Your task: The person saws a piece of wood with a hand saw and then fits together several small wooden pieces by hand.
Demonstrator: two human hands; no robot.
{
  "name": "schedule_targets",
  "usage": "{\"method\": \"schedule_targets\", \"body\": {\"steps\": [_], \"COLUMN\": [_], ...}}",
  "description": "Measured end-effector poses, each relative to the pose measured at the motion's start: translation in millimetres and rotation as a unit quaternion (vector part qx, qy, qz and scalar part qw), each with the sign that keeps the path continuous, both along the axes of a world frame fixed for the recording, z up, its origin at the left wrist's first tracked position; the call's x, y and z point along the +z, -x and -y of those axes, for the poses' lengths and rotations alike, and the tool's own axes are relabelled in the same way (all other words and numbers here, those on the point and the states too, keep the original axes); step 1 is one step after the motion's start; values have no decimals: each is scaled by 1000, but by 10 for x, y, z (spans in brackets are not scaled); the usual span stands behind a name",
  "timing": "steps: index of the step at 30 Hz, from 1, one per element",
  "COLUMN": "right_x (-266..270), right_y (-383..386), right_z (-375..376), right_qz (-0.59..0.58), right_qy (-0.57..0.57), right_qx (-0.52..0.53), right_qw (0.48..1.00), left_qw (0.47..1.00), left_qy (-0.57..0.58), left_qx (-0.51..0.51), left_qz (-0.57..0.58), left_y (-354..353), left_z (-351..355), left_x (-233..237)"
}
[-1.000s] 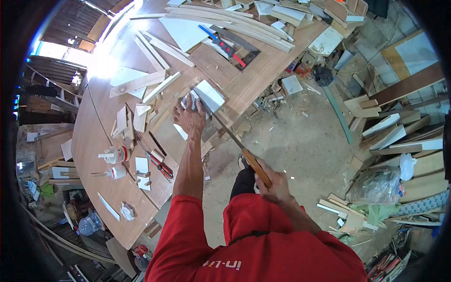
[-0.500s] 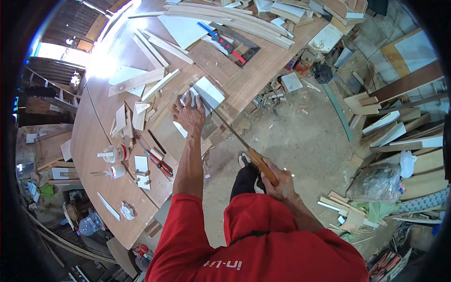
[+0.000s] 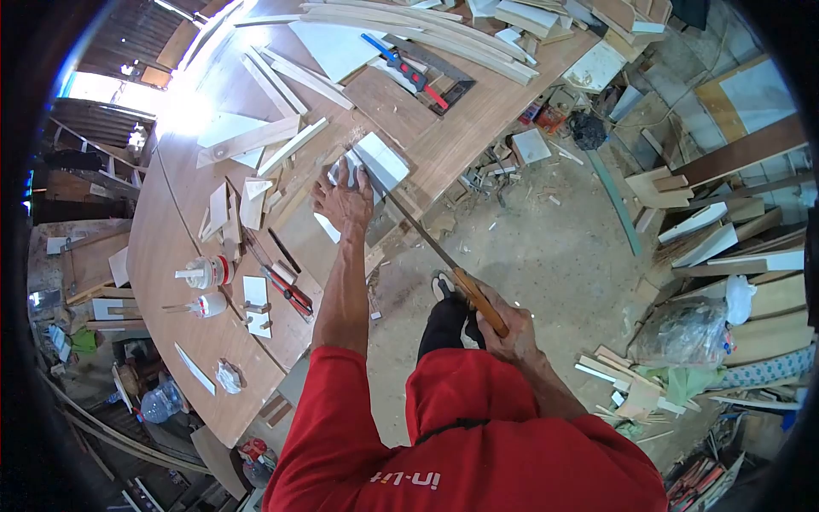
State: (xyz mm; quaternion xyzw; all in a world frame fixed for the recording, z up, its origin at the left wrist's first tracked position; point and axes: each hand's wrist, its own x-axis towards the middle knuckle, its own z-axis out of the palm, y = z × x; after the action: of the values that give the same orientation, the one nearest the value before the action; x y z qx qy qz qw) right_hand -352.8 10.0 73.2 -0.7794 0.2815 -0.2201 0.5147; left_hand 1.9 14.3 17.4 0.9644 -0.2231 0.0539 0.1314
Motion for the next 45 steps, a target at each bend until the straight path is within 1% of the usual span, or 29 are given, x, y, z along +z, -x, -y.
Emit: {"method": "schedule_targets", "body": {"steps": [3, 6, 9, 13, 14, 15, 16, 17, 19, 20, 21, 23, 24, 25, 26, 27, 29, 30, 32, 33, 35, 38, 39, 40, 41, 42, 43, 44, 45], "right_x": [-121, -74, -14, 45, 12, -4, -8, -11, -43, -77, -60, 4, 39, -25, -146, -179, -247, -204, -122, -80, -91, -171, -172, -162, -141, -120, -147, -203, -164], "right_y": [-55, 43, 8, -60, -63, -66, -62, -61, -60, -47, -59, -58, -57, -26, 21, 30, 42, 7, -92, -131, -42, -13, -28, -29, -29, -24, 15, 59, 53], "right_z": [-1, -16, 15, 66, 52, 51, 54, 50, 32, 32, 47, 71, 75, 54, 25, 14, 4, 9, 68, 80, 52, 67, 83, 94, 92, 94, 61, 27, 21], "right_qz": [10, -25, -29, -25, 1, 28, 29, 24, 21, 5, -12, -18, -24, -24, -4, 14, 21, 29, 28, 27, 15, 3, 6, 6, -23, -52, -53, -17, 18], "right_qy": [-25, -35, -36, -49, -44, -37, -36, -49, -65, -75, -84, -91, -99, -100, -55, -8, 0, 8, -12, -33, -41, -36, -24, -24, -72, -119, -120, -68, -17], "right_qx": [-13, -5, -1, -8, -13, -17, -16, -18, -17, -16, -16, -9, 0, 1, -2, -5, -10, -15, -8, 0, -10, -8, -2, 0, -2, -5, -4, -13, -19], "right_qw": [1000, 999, 999, 998, 999, 999, 999, 998, 998, 997, 996, 996, 995, 995, 998, 1000, 1000, 999, 1000, 999, 999, 999, 1000, 1000, 997, 991, 991, 997, 1000], "left_qw": [1000, 1000, 1000, 1000, 1000, 999, 996, 996, 981, 977, 977, 968, 968, 970, 971, 970, 975, 975, 977, 977, 980, 977, 977, 977, 976, 976, 979, 981, 981], "left_qy": [2, 2, 7, -3, -3, -15, -27, -26, -47, -51, -51, -37, -38, -19, 0, 0, -27, -27, -47, -49, -52, -60, -60, -34, -10, -11, -47, -81, -80], "left_qx": [2, 2, 5, -7, -7, -29, -50, -47, -94, -116, -117, -156, -155, -172, -189, -189, -157, -158, -130, -130, -129, -118, -117, -123, -130, -130, -125, -118, -114], "left_qz": [3, 12, 13, -12, -13, -40, -65, -64, -161, -169, -168, -193, -195, -173, -150, -150, -155, -156, -165, -164, -143, -168, -168, -170, -172, -173, -155, -135, -136], "left_y": [9, -4, -12, -36, -39, -58, -84, -120, -210, -251, -278, -301, -327, -364, -406, -389, -336, -335, -362, -379, -411, -269, -283, -306, -326, -315, -306, -318, -309], "left_z": [-25, -11, -22, -47, -70, -97, -124, -155, -204, -228, -236, -249, -270, -287, -305, -300, -264, -260, -254, -262, -270, -241, -252, -258, -262, -251, -251, -236, -237], "left_x": [-4, -26, -55, -30, -26, -15, -1, 10, 69, 32, 33, 11, -58, -136, -208, -168, -101, -124, -153, -184, -253, 1, -33, -63, -94, -96, -93, -84, -54]}}
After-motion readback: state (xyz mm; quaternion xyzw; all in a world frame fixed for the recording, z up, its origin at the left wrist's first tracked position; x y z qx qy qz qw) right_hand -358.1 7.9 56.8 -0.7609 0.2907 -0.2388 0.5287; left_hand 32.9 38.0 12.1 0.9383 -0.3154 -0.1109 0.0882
